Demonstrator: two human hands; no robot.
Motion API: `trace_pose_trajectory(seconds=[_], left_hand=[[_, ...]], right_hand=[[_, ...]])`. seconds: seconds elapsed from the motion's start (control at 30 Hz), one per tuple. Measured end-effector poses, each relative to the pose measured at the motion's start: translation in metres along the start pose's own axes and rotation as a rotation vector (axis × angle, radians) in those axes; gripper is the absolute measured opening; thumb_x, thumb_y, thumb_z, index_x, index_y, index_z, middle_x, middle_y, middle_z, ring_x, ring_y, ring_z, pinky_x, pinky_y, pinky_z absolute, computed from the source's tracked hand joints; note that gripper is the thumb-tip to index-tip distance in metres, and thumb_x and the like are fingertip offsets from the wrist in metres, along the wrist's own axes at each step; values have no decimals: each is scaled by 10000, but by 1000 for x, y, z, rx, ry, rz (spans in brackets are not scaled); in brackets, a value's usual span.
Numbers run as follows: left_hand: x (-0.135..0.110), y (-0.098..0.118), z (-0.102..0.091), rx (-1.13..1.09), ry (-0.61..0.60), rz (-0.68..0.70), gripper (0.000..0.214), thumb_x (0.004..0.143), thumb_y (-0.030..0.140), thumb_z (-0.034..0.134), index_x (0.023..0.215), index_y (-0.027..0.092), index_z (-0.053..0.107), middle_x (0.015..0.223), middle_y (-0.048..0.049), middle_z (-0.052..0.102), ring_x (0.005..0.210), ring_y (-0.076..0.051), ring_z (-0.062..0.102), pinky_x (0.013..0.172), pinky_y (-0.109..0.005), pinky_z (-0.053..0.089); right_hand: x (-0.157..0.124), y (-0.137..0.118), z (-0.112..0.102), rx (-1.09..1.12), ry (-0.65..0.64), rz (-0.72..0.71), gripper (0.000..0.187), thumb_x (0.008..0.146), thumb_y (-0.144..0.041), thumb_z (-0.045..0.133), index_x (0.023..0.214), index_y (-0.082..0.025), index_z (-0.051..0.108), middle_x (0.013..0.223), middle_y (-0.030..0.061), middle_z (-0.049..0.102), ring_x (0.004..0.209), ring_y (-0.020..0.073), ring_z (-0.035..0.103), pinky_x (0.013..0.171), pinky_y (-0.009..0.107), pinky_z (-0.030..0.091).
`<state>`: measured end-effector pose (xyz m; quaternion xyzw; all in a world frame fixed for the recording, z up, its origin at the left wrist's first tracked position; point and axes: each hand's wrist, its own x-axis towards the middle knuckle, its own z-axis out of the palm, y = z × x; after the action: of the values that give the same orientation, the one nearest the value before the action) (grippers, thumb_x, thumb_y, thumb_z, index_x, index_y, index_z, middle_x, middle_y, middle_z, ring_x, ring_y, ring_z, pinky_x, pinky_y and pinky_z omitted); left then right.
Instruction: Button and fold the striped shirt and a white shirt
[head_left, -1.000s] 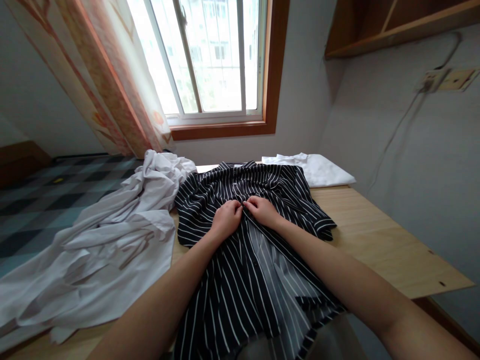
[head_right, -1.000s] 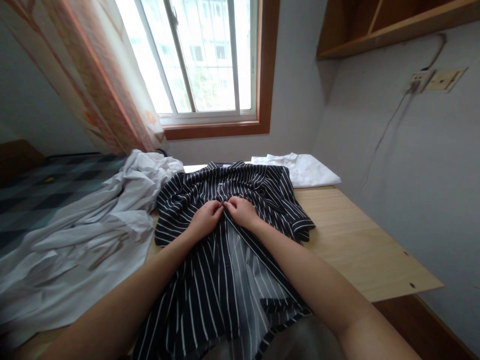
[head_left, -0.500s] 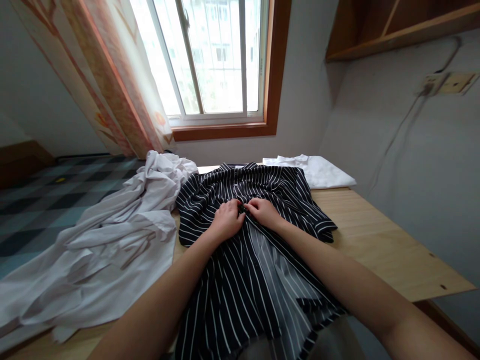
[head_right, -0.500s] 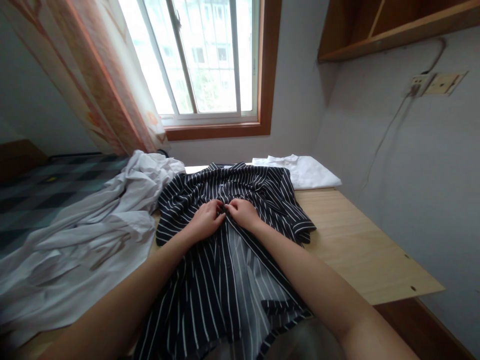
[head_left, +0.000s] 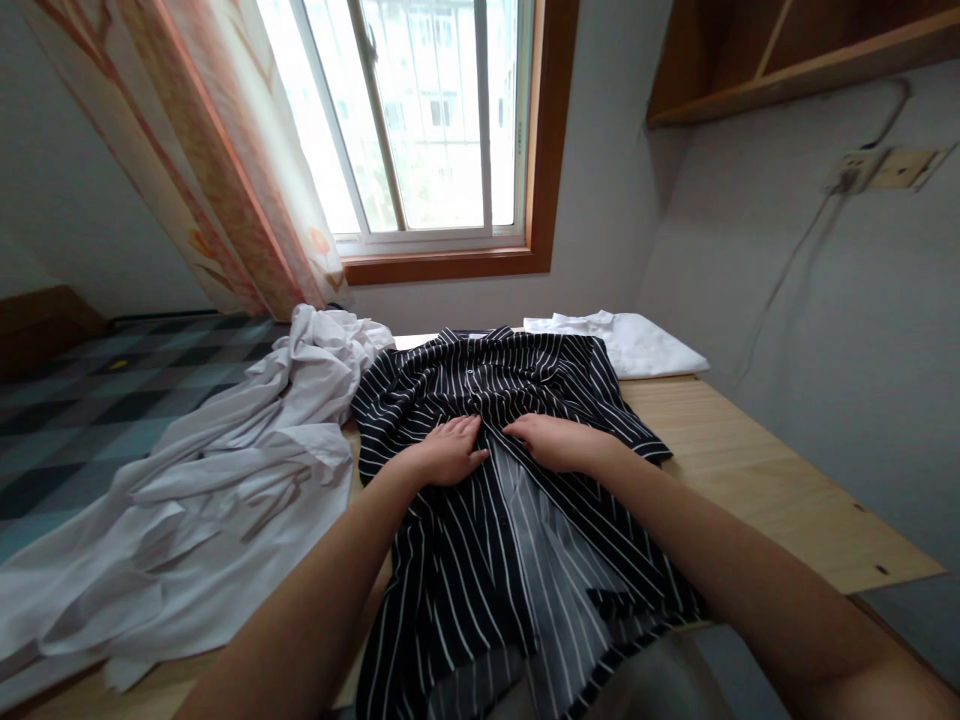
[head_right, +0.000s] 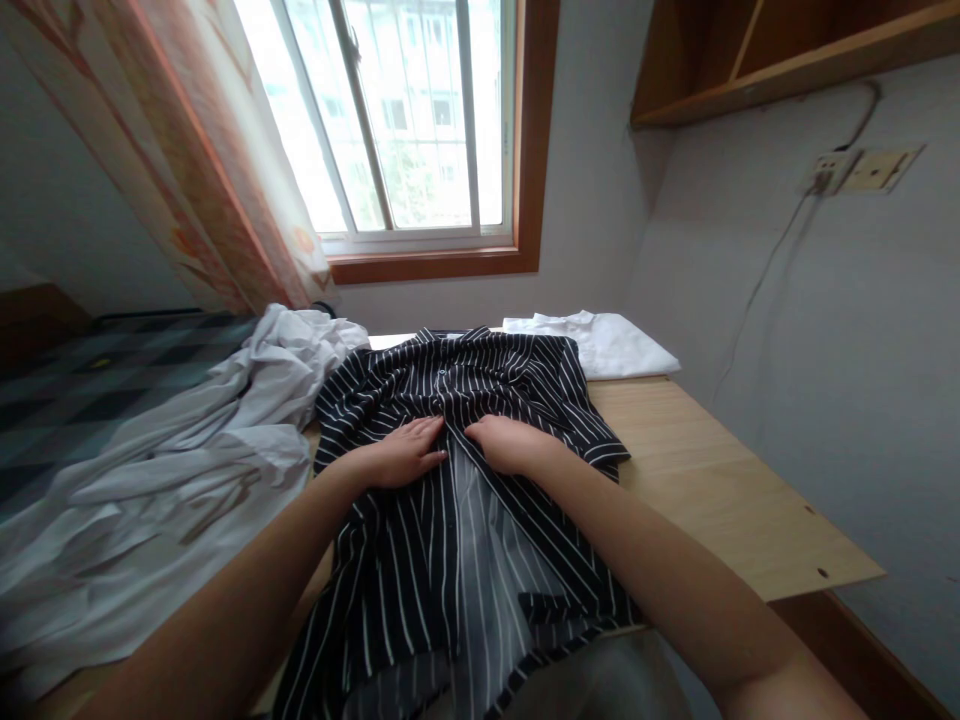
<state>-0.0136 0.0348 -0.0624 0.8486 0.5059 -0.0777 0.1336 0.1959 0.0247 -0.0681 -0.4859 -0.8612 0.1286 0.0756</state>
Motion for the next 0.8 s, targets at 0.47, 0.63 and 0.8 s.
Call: trace_pose_trajectory(seconds=[0.47,0.63,0.8], left_hand=[[20,-44,8,116,523,136,426,933,272,479,1354,217,516,1335,-80,623,1230,-238,552,1083,-403,378],[8,-21,-6,230,645,47,167,886,214,539,983,228,673,1046,-78,679,1063,-265,582,947,-419,439],[9,-8,-4,-6,575,-12,187,912,206,481,901,199,668,969,-74,680,946,-217,621,890,-339,478]], right_hand=[[46,53,41,35,241,-111,482,986,-307,422,1442,-173,505,1523,120,440,1418,238,376,1176,410,307],[46,53,38,79,315,-126,479,955,-288,498,1420,-176,524,1448,121,520,1340,230,460,1136,391,353],[39,20,14,1,419,-22,263,917,-205,530,1113,-176,704,1175,106,648,1105,233,568,1006,378,420]])
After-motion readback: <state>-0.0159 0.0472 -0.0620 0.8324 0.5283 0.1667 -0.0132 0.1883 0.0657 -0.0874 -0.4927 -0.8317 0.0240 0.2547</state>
